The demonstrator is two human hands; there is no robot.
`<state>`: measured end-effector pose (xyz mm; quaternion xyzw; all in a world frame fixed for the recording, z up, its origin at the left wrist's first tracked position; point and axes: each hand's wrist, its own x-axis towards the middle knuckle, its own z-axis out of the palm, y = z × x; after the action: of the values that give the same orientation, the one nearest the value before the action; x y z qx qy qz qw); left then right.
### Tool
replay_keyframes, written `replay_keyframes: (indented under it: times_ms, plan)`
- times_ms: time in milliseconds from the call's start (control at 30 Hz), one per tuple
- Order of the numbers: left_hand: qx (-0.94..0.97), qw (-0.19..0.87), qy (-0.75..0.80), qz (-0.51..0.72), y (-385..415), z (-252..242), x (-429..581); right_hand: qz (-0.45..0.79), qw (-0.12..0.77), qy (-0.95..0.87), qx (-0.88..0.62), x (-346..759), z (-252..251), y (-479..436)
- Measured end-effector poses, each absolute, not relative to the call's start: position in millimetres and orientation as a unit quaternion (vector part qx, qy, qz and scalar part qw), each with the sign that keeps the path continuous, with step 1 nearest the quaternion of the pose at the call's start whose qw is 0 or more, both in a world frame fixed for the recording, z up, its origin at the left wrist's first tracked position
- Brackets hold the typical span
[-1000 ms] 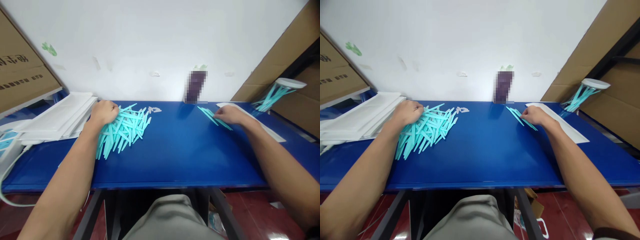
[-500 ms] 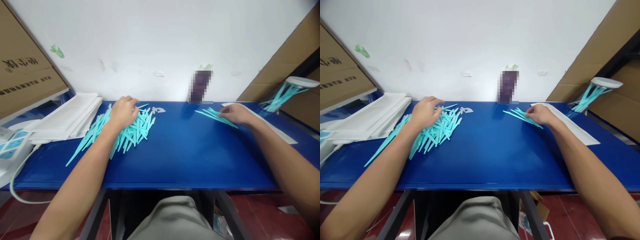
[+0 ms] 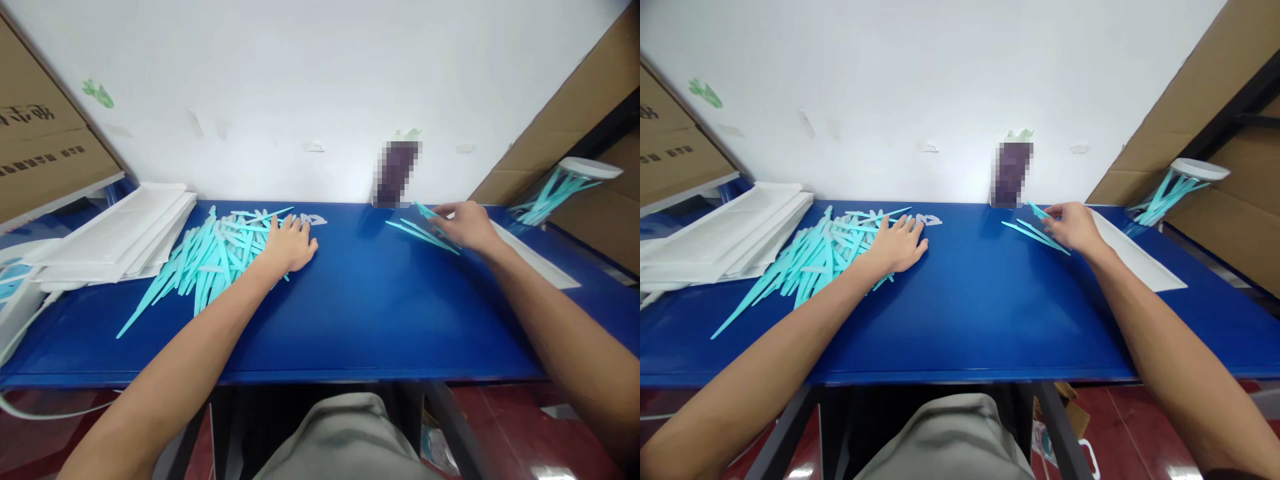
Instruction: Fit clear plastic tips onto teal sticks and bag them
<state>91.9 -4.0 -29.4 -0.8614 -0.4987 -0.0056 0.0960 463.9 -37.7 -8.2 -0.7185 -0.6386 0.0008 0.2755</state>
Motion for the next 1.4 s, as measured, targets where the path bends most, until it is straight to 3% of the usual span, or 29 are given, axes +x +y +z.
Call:
replay_keyframes:
  times_ms: [167, 400, 633, 1033, 1300, 1400]
  plan:
    - [-0.878, 0.107, -0.465, -0.038, -6, -28, 87, 0.010, 0.291, -0.632, -0.719, 444, -7, -40]
    - [-0.889, 0.106, -0.433, -0.109, -7, -18, 80, -0.006, 0.288, -0.743, -0.604, 408, -21, -48]
    - [-0.871, -0.013, -0.446, -0.205, 3, -20, 85, 0.030, 0.266, -0.785, -0.558, 388, -24, -56]
    - [-0.905, 0.092, -0.412, -0.058, 21, -15, 104, 0.043, 0.310, -0.771, -0.555, 381, -23, -61]
    - [-0.945, -0.056, -0.294, -0.132, -30, -21, 97, 0.046, 0.290, -0.809, -0.510, 376, -25, -63]
    - [-0.935, -0.047, -0.291, -0.196, -39, -16, 92, 0.059, 0.277, -0.826, -0.486, 374, -28, -63]
